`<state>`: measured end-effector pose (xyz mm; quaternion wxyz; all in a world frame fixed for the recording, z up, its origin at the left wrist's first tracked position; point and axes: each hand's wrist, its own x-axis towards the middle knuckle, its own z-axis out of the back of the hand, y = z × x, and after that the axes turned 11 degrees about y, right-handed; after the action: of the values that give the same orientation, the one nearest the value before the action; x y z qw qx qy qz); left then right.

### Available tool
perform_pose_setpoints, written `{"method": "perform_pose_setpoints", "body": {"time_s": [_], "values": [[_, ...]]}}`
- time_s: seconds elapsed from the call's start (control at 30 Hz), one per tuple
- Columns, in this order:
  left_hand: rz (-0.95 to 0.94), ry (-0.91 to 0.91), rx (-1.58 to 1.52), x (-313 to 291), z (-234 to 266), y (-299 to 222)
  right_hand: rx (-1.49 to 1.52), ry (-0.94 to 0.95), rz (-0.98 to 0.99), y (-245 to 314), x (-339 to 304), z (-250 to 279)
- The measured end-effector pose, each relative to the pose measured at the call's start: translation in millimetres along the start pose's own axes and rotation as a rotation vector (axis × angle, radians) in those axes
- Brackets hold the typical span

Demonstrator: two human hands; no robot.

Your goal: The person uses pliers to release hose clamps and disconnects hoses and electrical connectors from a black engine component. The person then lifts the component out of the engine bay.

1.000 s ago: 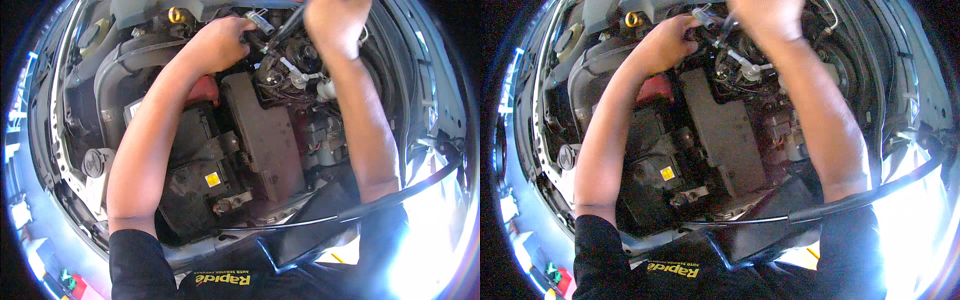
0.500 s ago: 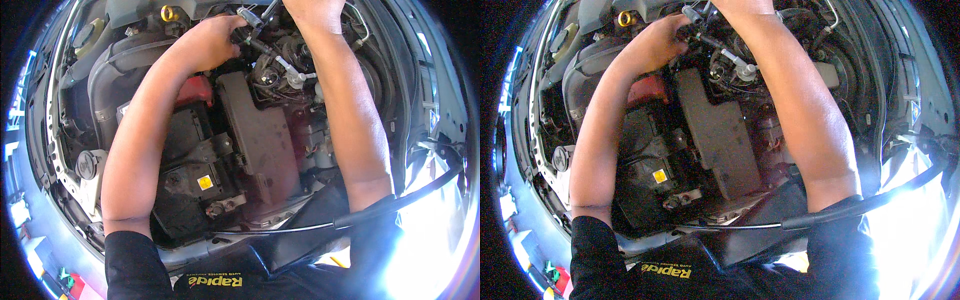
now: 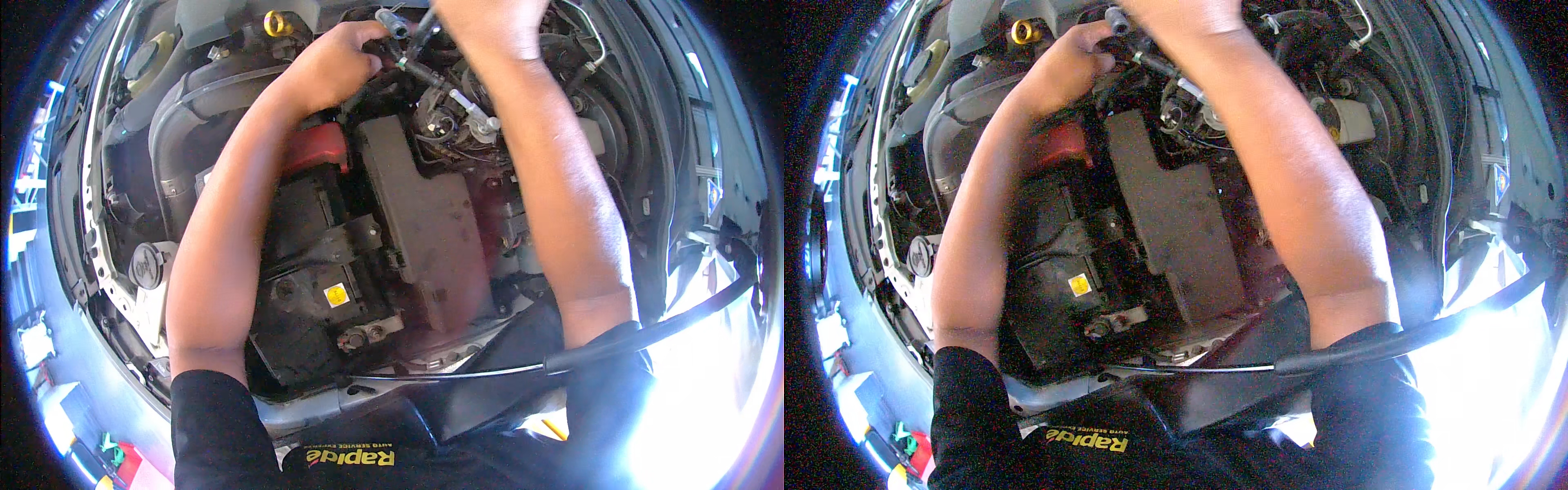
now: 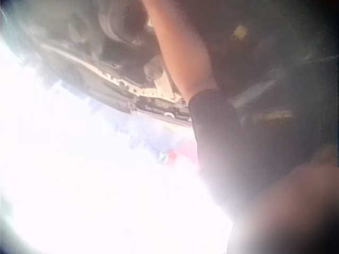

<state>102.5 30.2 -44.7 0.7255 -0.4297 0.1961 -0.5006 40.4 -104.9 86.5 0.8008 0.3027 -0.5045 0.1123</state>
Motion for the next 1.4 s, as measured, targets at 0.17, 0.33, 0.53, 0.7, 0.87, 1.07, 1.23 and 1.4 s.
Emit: {"method": "perform_pose_setpoints", "body": {"time_s": [0.17,0.33,0.53,0.7,0.87,1.07,1.23,1.4], "values": [[0.01,0.005,-0.085,0.2,-1.1,1.0,0.104,0.006,-0.331,-34.9,1.3,15.9],[0.055,0.002,-0.165,-0.7,-1.2,-6.6,0.121,0.197,-0.306,-33.7,9.2,31.1],[0.139,0.049,-0.537,-1.7,-4.2,-23.4,0.495,0.193,-0.957,-22.0,18.7,67.4],[0.178,0.044,-0.458,-0.5,-8.1,-25.3,0.559,0.233,-0.923,-39.2,9.2,70.1],[0.179,0.025,-0.484,1.8,-9.1,-19.6,0.44,0.331,-0.874,-45.1,8.8,64.0],[0.172,0.028,-0.531,1.7,-10.1,-17.4,0.519,0.418,-0.874,-14.5,6.3,63.0],[0.166,0.015,-0.537,2.4,-10.9,-19.5,0.443,0.448,-1.027,5.8,8.5,56.1],[0.172,-0.001,-0.562,0.9,-11.1,-22.2,0.332,0.471,-1.028,0.6,-1.0,57.0]]}}
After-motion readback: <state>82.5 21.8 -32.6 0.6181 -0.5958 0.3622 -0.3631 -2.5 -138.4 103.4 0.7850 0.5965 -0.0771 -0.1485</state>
